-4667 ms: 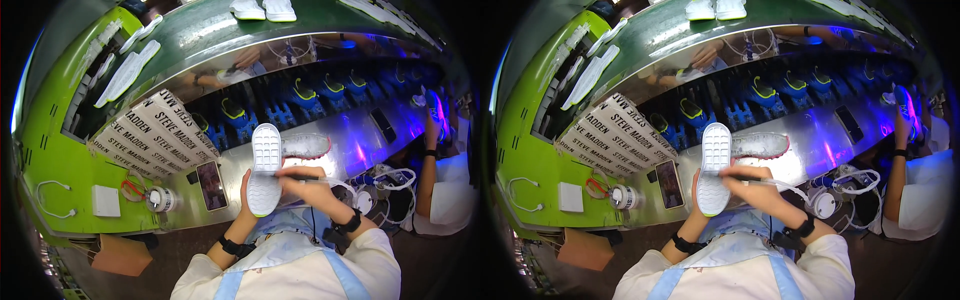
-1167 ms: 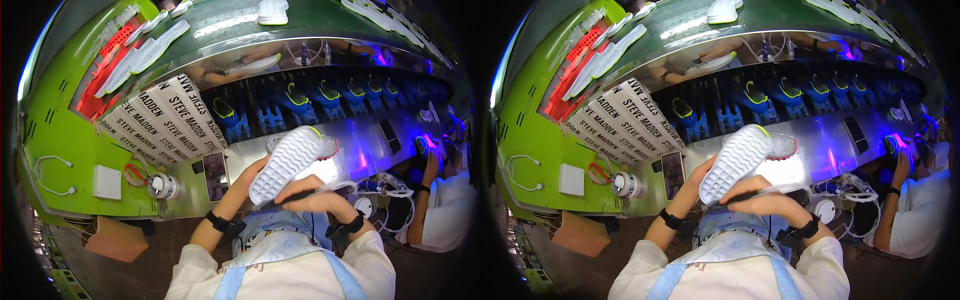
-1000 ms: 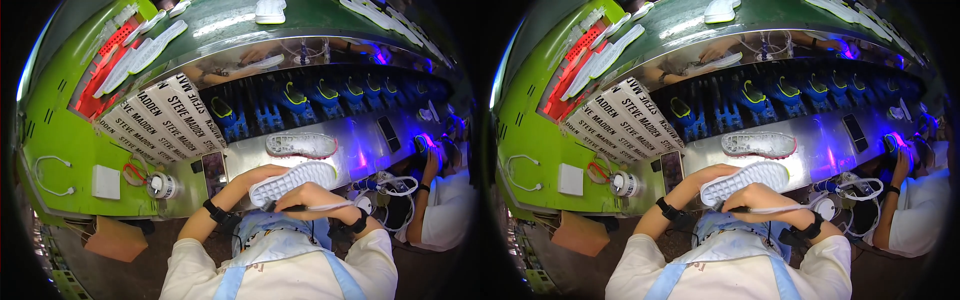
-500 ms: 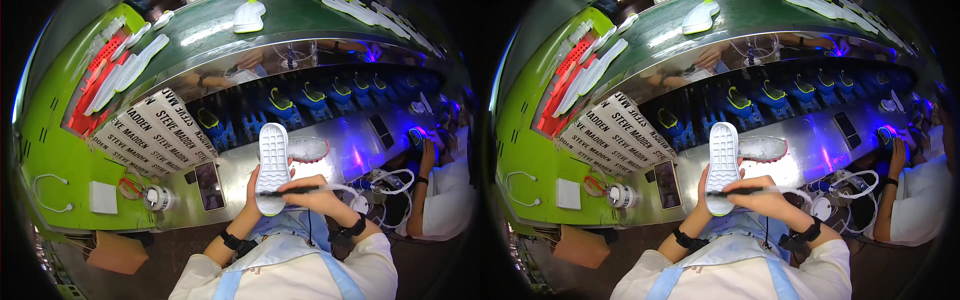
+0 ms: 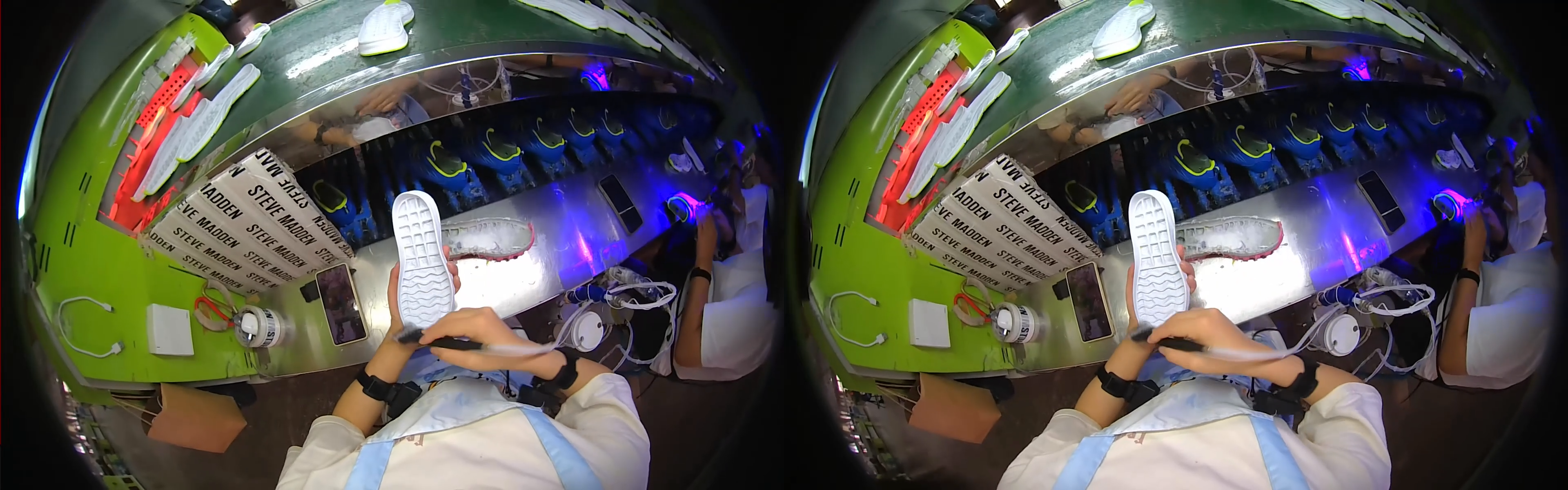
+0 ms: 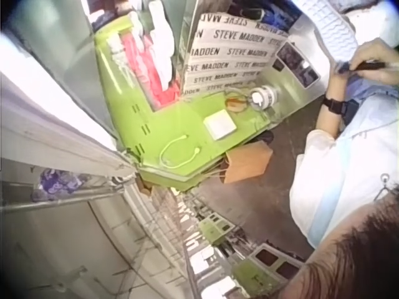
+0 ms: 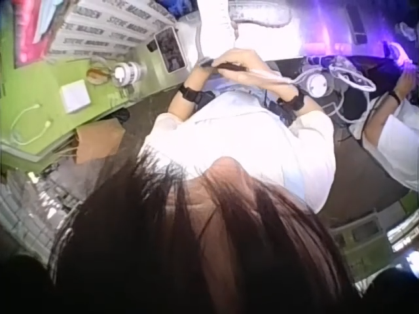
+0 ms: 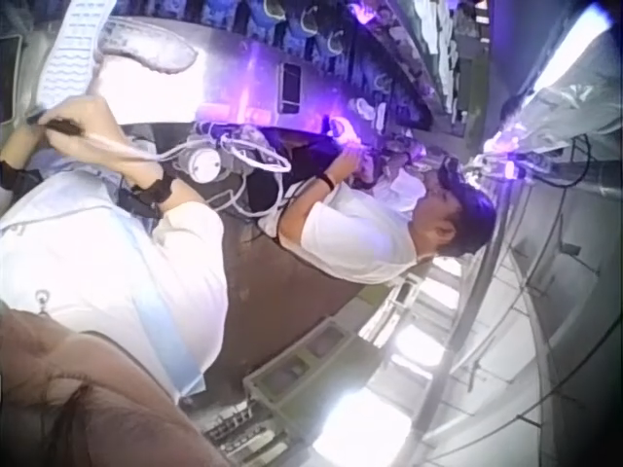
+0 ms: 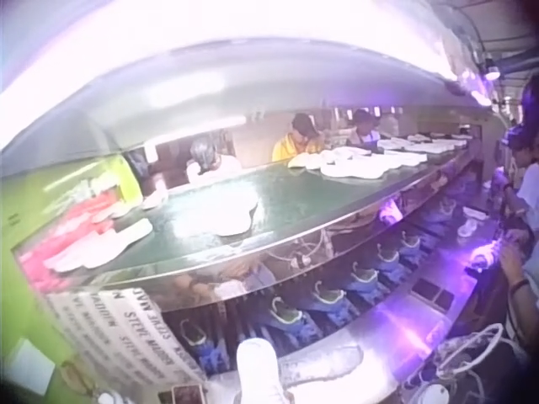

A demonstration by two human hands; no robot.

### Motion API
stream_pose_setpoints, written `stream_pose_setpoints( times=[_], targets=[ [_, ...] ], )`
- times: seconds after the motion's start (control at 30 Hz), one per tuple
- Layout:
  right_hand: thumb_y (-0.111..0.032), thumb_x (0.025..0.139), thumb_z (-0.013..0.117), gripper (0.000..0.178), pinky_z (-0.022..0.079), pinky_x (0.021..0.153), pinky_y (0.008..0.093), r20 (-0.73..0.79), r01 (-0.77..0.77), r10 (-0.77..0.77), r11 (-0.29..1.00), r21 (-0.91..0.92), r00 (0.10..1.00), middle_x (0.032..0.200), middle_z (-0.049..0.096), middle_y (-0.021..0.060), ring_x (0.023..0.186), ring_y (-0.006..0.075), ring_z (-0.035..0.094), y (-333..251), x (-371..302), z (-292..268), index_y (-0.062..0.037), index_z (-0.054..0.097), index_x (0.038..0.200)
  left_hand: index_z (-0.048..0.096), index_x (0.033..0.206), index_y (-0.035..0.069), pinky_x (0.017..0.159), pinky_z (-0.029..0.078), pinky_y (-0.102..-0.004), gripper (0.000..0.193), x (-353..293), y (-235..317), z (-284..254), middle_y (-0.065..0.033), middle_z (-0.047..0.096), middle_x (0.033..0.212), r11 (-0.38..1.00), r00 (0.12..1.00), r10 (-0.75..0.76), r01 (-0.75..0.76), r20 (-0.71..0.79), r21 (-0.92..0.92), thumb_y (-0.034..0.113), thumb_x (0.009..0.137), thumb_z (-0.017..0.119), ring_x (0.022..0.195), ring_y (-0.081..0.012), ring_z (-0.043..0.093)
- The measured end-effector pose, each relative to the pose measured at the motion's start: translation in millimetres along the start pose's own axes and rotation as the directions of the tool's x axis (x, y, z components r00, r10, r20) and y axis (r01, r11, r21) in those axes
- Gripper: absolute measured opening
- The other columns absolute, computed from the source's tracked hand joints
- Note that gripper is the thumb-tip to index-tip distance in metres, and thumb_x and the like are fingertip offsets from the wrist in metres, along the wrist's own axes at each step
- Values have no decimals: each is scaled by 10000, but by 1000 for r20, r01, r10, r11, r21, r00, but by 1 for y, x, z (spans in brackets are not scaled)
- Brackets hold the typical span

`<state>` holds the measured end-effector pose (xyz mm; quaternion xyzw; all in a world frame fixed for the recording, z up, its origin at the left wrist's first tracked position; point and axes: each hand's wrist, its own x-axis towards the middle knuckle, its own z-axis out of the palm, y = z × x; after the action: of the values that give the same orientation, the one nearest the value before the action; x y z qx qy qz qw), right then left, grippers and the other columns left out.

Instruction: The recorder is applying glue to the edges of shoe soles using a brush, while also managing shoe components on a conveyor belt in a factory setting.

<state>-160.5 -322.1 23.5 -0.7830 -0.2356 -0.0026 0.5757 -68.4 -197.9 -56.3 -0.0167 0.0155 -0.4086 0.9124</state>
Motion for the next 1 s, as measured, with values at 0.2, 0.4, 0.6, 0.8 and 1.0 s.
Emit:
stream_pose_setpoints(
  times=[0.2,0.4,0.6,0.8,1.0],
  targets=[
    [-144,846,624,170,496,663,250,112,-276,263,952,130,958,789,672,89,703,121,626,-6,-6,-18,15,671,882,366,1322,-47,813,521,-446,632,10,12,19,-220,529,1180,958,974,-205,178,100,224,425,901,358,960,-340,588],
    [-66,823,608,149,509,664,251,117,9,-9,1000,-5,993,889,657,96,746,150,641,-12,-4,-37,27,661,927,377,1311,-82,866,511,-429,625,20,18,27,-257,514,1235,891,954,-299,270,26,364,397,912,329,1020,-367,587],
    [-75,820,602,130,492,683,310,135,51,-45,998,-45,990,879,627,122,760,226,620,-21,-7,-46,16,638,905,511,1214,-44,866,504,-382,456,33,13,41,-230,605,1105,736,768,-573,636,-286,233,272,892,441,948,-311,632],
    [-93,842,581,129,485,707,305,140,-252,230,954,165,963,854,623,98,770,199,613,-20,-10,-53,10,651,876,580,1137,2,739,533,-300,345,38,17,55,-142,651,1010,519,676,-584,736,-450,434,208,862,555,841,-206,654],
    [-88,855,574,135,487,735,276,223,-100,132,983,-151,966,889,631,102,770,192,623,-3,-26,-69,5,666,888,555,1206,-16,794,499,-261,467,39,16,56,-112,635,1071,282,774,-354,623,-525,730,260,834,614,889,-168,632]
  ],
)
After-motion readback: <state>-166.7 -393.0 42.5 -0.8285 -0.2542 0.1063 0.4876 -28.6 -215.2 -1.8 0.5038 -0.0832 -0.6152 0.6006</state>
